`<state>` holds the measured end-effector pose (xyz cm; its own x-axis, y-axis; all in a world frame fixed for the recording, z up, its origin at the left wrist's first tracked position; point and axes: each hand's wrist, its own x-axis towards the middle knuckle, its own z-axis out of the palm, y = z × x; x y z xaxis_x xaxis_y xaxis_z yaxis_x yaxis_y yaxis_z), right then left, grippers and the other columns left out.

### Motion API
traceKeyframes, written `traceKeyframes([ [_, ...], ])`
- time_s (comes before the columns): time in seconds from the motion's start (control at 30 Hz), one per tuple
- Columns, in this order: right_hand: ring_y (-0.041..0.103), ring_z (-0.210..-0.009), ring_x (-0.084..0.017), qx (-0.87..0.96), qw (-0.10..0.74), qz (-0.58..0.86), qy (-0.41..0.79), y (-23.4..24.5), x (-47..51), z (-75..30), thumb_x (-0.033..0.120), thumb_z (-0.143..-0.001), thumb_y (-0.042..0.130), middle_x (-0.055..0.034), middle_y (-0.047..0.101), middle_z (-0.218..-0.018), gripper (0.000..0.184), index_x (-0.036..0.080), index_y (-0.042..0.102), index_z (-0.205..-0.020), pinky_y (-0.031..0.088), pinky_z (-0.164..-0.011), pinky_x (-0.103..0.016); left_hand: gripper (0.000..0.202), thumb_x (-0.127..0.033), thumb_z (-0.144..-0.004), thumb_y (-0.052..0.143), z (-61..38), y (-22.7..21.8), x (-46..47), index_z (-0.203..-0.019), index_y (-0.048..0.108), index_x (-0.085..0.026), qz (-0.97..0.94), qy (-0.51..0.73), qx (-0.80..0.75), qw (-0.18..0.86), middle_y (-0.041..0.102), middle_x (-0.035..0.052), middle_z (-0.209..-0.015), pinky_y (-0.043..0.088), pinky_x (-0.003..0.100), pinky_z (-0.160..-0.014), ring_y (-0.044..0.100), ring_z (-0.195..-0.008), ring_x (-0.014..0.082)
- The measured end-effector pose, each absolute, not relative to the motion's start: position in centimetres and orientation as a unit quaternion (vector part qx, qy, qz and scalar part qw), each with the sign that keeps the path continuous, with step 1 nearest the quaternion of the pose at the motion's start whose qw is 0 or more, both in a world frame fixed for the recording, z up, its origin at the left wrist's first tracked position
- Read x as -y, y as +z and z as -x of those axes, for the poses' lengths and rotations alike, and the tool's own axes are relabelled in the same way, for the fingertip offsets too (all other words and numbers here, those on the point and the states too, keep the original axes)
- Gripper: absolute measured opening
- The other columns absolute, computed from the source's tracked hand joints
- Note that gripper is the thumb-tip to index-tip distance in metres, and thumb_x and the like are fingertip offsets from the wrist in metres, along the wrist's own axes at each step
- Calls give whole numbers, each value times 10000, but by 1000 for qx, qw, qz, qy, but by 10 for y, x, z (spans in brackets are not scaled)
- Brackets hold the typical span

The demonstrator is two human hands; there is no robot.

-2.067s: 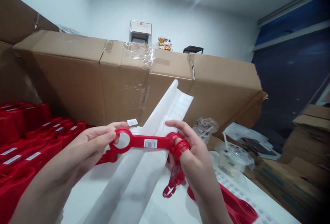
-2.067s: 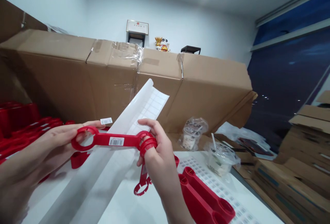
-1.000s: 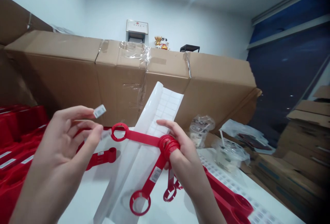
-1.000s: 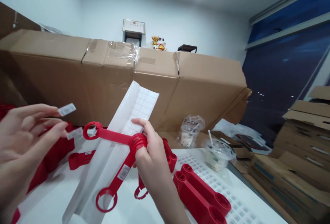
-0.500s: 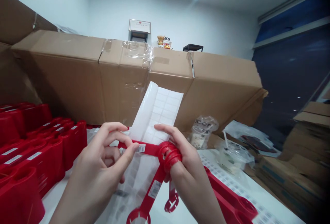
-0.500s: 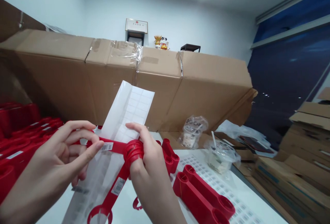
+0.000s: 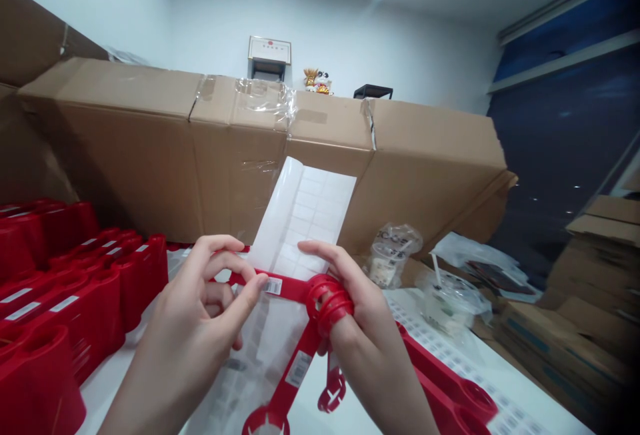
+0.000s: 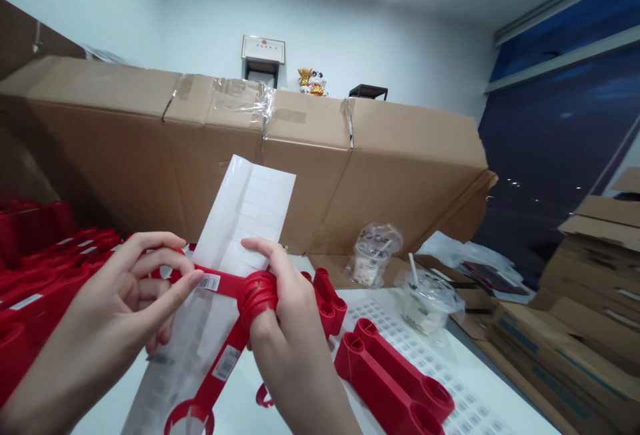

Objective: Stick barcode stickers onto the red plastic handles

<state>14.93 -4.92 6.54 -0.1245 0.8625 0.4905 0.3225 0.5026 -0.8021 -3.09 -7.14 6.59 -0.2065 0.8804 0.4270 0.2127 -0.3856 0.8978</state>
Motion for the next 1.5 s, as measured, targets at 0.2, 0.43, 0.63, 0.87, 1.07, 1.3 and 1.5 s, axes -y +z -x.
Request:
traceKeyframes([
  [0.2,572,-704,-184,698,507,437,254,64,49,-149,130,-839,464,-27,692,-1004,532,329,610,-1310,443,-614,-321,374,-463,-872,712,29,67,70,-1109,487,-282,-566,604,-489,275,656,-65,-849,443,173,-362,543,-422,75],
  [0.43,634,-856,-223,709,512,426,230,64,51,-148,57,-741,434,-3,699,-1071,636,363,637,-1260,499,-722,-351,364,-498,-911,648,27,60,65,-1157,460,-307,-588,589,-517,200,615,-54,-791,501,261,-471,631,-597,179],
  [0.63,621,-729,-214,684,526,448,234,65,46,-148,64,-746,455,-44,695,-933,623,296,641,-1293,471,-571,-302,659,-743,-880,535,30,53,57,-1257,373,-227,-569,522,-632,-63,551,143,-1208,543,448,-654,688,-941,368],
  [0.87,565,-578,-154,698,515,440,232,60,50,-142,62,-760,435,-4,691,-903,626,336,626,-1290,472,-524,-273,751,-740,-869,555,26,49,54,-1345,302,-217,-628,513,-584,46,511,195,-1350,527,517,-886,607,-1199,414],
  [1.07,528,-517,-151,680,521,440,270,65,46,-143,73,-798,426,18,641,-721,556,297,636,-1262,445,-502,-273,620,-669,-883,616,41,51,49,-1280,361,-267,-631,521,-566,99,623,134,-1255,522,471,-891,667,-1123,349],
  [1.3,479,-500,-145,660,535,455,265,69,44,-149,135,-838,455,20,587,-700,491,303,654,-1254,395,-465,-267,445,-671,-897,597,67,59,34,-1024,596,-244,-660,502,-544,132,653,79,-1106,538,354,-787,655,-1047,291],
  [1.5,474,-481,-129,666,544,423,285,71,39,-151,146,-878,457,46,551,-635,414,282,645,-1220,393,-442,-241,375,-617,-902,631,67,71,46,-955,720,-257,-650,525,-489,250,694,45,-986,552,278,-669,676,-867,221],
])
